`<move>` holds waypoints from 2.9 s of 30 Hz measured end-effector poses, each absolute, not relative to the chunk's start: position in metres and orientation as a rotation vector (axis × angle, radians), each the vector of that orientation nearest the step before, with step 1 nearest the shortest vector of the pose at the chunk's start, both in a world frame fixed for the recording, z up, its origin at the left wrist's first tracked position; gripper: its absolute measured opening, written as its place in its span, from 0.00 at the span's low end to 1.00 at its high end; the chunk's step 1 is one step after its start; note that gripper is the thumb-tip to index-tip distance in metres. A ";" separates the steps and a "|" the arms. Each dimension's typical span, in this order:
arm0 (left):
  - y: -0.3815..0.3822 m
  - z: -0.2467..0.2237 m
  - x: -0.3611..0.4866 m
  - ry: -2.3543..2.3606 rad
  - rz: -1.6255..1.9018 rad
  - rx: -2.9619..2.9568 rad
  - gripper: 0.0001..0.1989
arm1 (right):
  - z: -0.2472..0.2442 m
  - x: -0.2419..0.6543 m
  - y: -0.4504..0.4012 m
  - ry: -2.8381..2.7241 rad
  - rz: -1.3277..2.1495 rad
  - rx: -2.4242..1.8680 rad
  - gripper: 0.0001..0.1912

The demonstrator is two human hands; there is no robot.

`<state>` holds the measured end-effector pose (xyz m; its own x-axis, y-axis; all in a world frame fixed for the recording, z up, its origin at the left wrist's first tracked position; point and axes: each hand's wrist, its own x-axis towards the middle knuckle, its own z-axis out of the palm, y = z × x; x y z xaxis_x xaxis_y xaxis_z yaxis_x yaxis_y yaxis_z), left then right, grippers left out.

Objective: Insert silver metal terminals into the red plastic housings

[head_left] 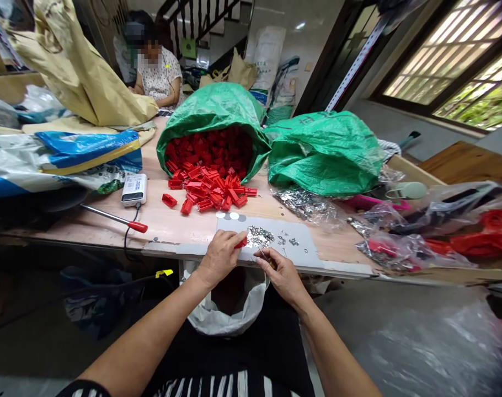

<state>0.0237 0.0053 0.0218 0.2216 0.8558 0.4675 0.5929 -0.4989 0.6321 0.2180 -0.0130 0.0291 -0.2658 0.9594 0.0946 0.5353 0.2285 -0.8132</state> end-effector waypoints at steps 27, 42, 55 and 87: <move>-0.029 0.025 0.004 0.955 1.473 0.619 0.25 | 0.039 0.168 0.028 -2.409 0.377 -1.517 0.06; -0.031 0.035 0.009 0.783 1.402 0.463 0.24 | 0.052 0.165 0.003 -1.946 0.924 -1.136 0.06; -0.034 0.042 0.011 0.793 1.328 0.564 0.22 | 0.058 0.176 0.000 -2.079 0.948 -0.966 0.04; -0.001 0.009 -0.002 1.186 1.141 1.750 0.25 | 0.032 0.193 0.003 -2.231 0.684 -1.268 0.07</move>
<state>-0.0015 -0.0006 0.0095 0.1838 0.9455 0.2688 0.3055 -0.3148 0.8986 0.1932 0.0026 0.0321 -0.4547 0.8761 0.1603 0.6359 0.4454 -0.6302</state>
